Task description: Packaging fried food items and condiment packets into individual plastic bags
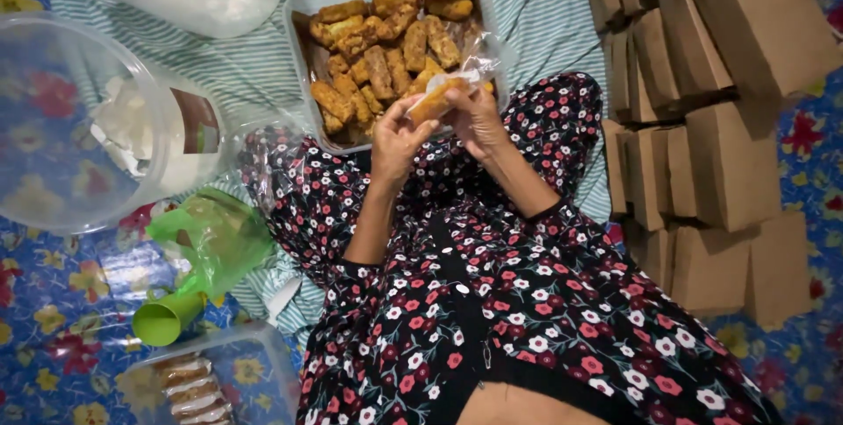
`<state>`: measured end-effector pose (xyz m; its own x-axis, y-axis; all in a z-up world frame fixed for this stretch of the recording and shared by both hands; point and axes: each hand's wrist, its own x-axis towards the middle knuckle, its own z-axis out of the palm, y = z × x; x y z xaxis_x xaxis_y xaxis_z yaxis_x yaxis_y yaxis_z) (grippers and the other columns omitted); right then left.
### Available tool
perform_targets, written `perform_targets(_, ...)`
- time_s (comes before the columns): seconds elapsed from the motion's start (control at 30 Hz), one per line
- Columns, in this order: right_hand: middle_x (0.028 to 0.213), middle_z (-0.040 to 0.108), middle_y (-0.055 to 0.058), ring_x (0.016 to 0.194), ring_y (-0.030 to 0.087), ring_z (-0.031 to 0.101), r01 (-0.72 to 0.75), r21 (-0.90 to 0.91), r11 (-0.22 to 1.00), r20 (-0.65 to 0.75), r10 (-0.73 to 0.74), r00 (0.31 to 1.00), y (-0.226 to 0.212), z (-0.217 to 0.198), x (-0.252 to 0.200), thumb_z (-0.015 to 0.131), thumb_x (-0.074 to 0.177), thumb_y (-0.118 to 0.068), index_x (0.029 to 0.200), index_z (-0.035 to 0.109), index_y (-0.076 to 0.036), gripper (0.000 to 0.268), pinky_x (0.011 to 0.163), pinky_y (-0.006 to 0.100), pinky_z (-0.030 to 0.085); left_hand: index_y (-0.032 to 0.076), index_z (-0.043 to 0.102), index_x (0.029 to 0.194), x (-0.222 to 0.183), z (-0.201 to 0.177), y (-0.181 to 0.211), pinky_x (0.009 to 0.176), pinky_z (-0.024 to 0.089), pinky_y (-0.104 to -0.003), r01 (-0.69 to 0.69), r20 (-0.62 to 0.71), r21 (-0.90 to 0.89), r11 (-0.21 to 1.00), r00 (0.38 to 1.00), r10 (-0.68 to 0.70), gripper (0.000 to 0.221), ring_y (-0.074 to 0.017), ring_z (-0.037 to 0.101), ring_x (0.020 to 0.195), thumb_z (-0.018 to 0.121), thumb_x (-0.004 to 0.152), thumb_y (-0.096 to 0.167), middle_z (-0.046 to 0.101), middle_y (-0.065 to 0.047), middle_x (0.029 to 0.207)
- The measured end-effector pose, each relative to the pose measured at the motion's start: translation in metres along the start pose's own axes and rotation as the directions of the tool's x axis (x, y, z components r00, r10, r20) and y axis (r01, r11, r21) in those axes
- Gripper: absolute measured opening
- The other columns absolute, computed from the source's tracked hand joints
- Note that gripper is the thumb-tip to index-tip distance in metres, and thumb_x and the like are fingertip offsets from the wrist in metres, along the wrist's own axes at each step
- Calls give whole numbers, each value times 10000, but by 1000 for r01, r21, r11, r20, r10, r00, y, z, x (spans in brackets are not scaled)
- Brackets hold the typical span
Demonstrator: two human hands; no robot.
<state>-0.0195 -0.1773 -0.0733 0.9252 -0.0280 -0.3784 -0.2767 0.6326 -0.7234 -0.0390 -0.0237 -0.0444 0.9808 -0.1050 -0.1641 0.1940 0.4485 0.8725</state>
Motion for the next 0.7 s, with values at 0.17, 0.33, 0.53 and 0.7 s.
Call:
perform_targets(0.17,1026,704,1,924,184,705,81,46,996,-37,-79,996,7,-1,-4,828,879,-205,1100,644,-160,291,849,398,585,-27,667,1263,1,4,-8,833,626,-296,-61,-23,4,998,998,61,518,-204,685,980,866,785,-47,662,-162,1229)
perform_targets(0.33,1022,734,67,924,206,722,23,87,996,76,-30,997,-3,29,-25,752,921,-430,1156,635,-143,389,841,381,605,-12,664,1263,-5,14,-16,883,604,-318,-162,-14,108,981,986,164,499,-230,656,1044,849,800,-42,628,-132,1234)
perform_targets(0.53,1035,769,128,972,174,742,91,-32,995,66,-89,994,-10,37,-22,632,1011,-449,1225,639,-51,452,902,354,612,81,694,1258,-8,18,-5,844,605,-349,-392,75,547,739,903,423,493,-289,697,1026,888,812,162,638,-86,1106)
perform_targets(0.7,1026,772,117,886,167,767,40,-76,996,8,-40,999,-12,20,-14,656,985,-475,1154,712,-13,495,828,363,646,136,711,1211,-9,10,-19,817,591,-335,-460,171,697,550,852,495,514,-257,710,947,921,789,340,665,-37,1055)
